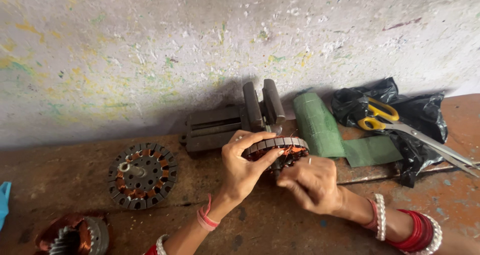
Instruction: The person winds copper wire around a motor stator held in a bench vise. They repeatedly pull wire from a green spool, wrap it into the stator slots, and adjust the coil with both hands. A pair of scissors is visible on the table but not used.
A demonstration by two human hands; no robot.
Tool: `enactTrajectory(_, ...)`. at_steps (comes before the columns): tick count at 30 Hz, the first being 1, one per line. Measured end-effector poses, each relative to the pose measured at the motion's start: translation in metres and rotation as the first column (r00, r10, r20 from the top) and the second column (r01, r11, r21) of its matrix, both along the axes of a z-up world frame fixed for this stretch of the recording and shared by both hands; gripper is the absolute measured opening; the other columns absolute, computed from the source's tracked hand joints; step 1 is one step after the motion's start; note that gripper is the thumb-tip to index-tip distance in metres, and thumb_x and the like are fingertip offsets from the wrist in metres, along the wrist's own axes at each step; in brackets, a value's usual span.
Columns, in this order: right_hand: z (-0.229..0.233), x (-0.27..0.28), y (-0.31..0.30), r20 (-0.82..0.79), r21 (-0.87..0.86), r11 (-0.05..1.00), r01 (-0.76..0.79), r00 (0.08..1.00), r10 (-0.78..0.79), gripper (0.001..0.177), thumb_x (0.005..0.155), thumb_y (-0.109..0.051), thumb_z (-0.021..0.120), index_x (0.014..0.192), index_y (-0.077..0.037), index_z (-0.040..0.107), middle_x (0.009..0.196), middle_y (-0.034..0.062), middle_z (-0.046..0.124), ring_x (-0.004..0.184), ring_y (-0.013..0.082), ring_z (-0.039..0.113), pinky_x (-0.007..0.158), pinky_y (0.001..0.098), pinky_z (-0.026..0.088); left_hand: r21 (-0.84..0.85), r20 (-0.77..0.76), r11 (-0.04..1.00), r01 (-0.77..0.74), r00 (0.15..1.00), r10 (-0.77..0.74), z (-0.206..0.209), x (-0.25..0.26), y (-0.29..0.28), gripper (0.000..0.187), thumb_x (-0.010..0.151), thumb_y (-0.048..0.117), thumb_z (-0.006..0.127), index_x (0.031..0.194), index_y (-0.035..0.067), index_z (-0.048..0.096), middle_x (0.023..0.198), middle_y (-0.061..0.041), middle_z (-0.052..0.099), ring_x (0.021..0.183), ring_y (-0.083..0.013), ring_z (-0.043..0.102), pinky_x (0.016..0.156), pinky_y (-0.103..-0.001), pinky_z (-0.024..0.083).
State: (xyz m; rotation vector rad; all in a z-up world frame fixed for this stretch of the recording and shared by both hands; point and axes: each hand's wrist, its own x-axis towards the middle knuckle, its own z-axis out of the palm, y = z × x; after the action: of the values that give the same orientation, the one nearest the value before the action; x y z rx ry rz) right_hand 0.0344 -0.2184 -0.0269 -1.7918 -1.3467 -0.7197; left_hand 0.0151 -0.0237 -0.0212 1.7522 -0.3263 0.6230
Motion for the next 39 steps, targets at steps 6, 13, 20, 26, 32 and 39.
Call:
enactTrajectory(6,0.002,-0.018,0.004,-0.126,0.0,0.999,-0.042,0.991,0.042,0.015,0.086,-0.01,0.079,0.089,-0.008,0.064,0.078,0.0024,0.071,0.061,0.0185,0.066,0.054,0.0319,0.049,-0.056,-0.16,0.998,0.033,0.986,-0.042,0.009,-0.005,0.0,0.031,0.078,0.015,0.086,0.107,0.007,0.078,0.1,-0.005,0.072,0.09,-0.0136,0.07,0.079,-0.027,0.06)
enactTrajectory(13,0.007,-0.019,0.004,-0.139,0.014,0.998,-0.055,0.989,0.057,0.015,0.085,-0.01,0.079,0.09,-0.008,0.065,0.078,0.0031,0.071,0.061,0.0191,0.066,0.054,0.0328,0.048,0.463,0.43,0.843,-0.274,0.901,0.056,0.004,-0.018,0.006,0.035,0.086,0.007,0.078,0.119,0.018,0.08,0.139,-0.01,0.066,0.121,-0.029,0.06,0.104,-0.04,0.055)
enactTrajectory(20,0.023,-0.016,-0.002,-0.004,-0.025,0.998,-0.062,0.998,0.062,0.013,0.084,-0.011,0.08,0.09,-0.009,0.068,0.073,0.0008,0.069,0.056,0.0171,0.061,0.05,0.0317,0.045,0.519,0.482,0.805,-0.289,0.876,0.004,0.006,-0.02,0.008,0.03,0.083,0.024,0.083,0.113,0.021,0.079,0.145,-0.01,0.055,0.132,-0.0348,0.05,0.112,-0.049,0.047)
enactTrajectory(26,0.027,-0.016,-0.002,-0.003,-0.029,0.998,-0.061,0.998,0.061,0.015,0.085,-0.012,0.08,0.092,-0.008,0.067,0.074,0.0013,0.068,0.055,0.016,0.06,0.05,0.0317,0.045,0.497,0.513,0.814,-0.301,0.858,0.004,0.003,-0.02,0.003,0.028,0.084,0.033,0.085,0.105,0.015,0.079,0.135,-0.008,0.056,0.133,-0.0345,0.048,0.112,-0.054,0.047)
enactTrajectory(32,0.026,-0.016,-0.003,-0.013,-0.021,0.998,-0.059,0.998,0.059,0.016,0.084,-0.011,0.08,0.093,-0.007,0.068,0.07,0.0029,0.067,0.053,0.0158,0.058,0.049,0.031,0.043,0.504,0.552,0.794,-0.339,0.834,0.006,-0.001,-0.022,0.0,0.019,0.086,0.027,0.083,0.096,0.012,0.078,0.121,-0.007,0.056,0.133,-0.0332,0.047,0.113,-0.055,0.047)
enactTrajectory(39,0.009,0.01,-0.007,0.321,-0.037,0.999,0.034,0.947,-0.021,0.008,0.084,-0.012,0.076,0.091,-0.008,0.074,0.05,-0.0086,0.053,0.035,0.0043,0.04,0.032,0.0277,0.029,0.437,0.458,0.864,-0.252,0.889,0.028,-0.006,-0.024,-0.002,0.018,0.09,0.026,0.078,0.086,0.01,0.074,0.109,-0.007,0.055,0.13,-0.0337,0.049,0.109,-0.052,0.047)
